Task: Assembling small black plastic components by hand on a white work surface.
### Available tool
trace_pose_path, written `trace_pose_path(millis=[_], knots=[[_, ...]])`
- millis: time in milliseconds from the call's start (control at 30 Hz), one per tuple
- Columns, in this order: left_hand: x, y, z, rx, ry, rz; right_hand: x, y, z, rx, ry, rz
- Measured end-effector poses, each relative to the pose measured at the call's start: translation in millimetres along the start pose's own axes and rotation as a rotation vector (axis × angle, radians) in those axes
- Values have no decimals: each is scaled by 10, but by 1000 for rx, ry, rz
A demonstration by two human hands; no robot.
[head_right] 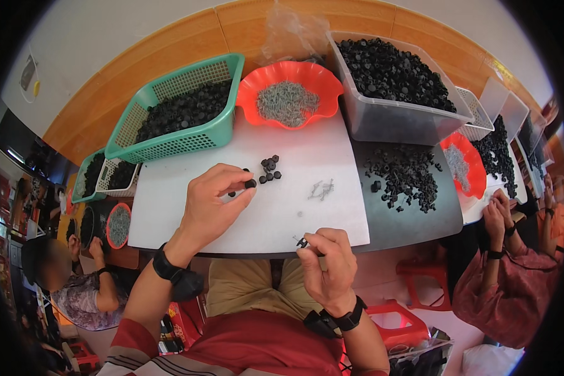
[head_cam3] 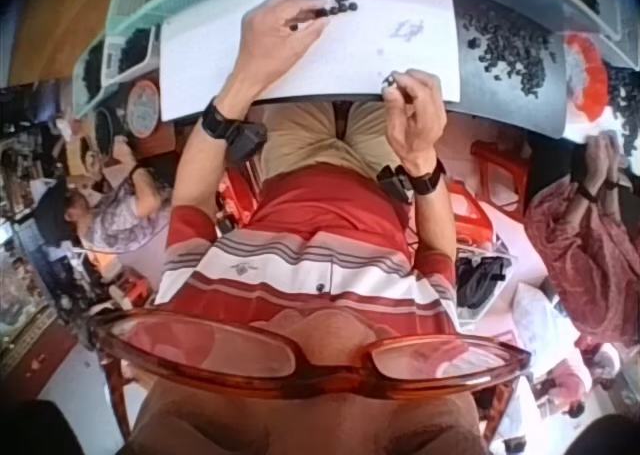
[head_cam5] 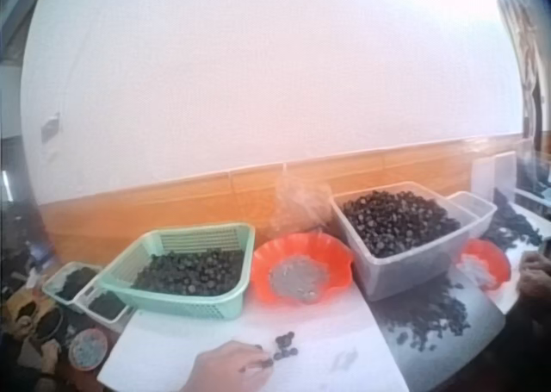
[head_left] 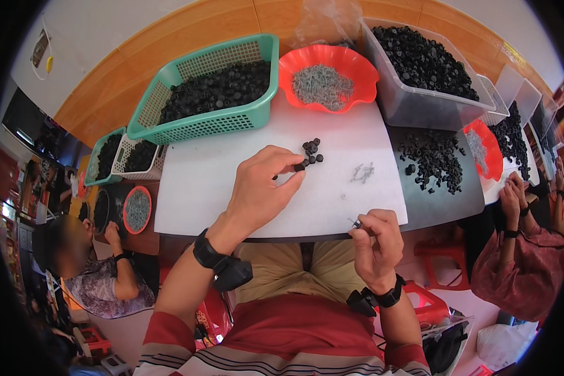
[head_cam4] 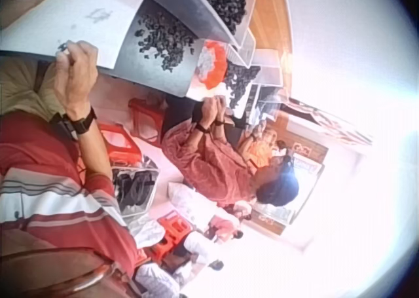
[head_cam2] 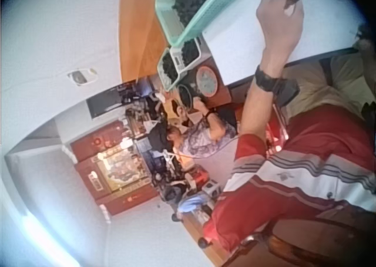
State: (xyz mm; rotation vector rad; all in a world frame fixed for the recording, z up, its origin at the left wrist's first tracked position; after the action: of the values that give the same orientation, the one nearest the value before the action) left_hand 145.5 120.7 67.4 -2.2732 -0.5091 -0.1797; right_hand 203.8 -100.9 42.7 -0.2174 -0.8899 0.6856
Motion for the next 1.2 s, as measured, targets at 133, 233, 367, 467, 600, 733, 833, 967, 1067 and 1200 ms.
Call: trace_pose_path(millis=[133,233,367,467,600,733,833,967,1067,1200], knots=[[-124,72,56,-246,-37,39,-23,22,-40,66,27,-14],[-208,130,100,-420,-78,46,-37,33,-62,98,48,-18],[-311,192,88,-467,-113,70,-54,61,-75,135,78,-20],[-387,313,151,-513,-204,155,-60,75,-62,137,84,-22],[-457,403,201,-692,-244,186,-63,90,-35,136,87,-23],[-513,499,231,-867,-260,217,-65,98,-23,147,91,-22],[-569,573,207,-1150,-311,182,-67,117,-14,151,87,-20],[-628,669,213,-1282,-321,228,-20,139,64,113,56,13],[-663,728,186,-1381,-284,249,3,177,93,115,37,37],[-717,823,185,-1468,-280,272,37,210,126,100,16,49]])
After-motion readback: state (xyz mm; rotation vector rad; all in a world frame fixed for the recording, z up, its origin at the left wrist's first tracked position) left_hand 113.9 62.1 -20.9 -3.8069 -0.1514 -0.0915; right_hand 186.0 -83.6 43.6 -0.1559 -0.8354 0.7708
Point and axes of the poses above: each hand's wrist, its own x-axis towards the middle knuckle, its own y-axis out of the palm, z = x × y, the point moved 10 cm from there along x, towards the middle knuckle, and after that the axes turned 12 degrees about z, right-handed, at the moved point
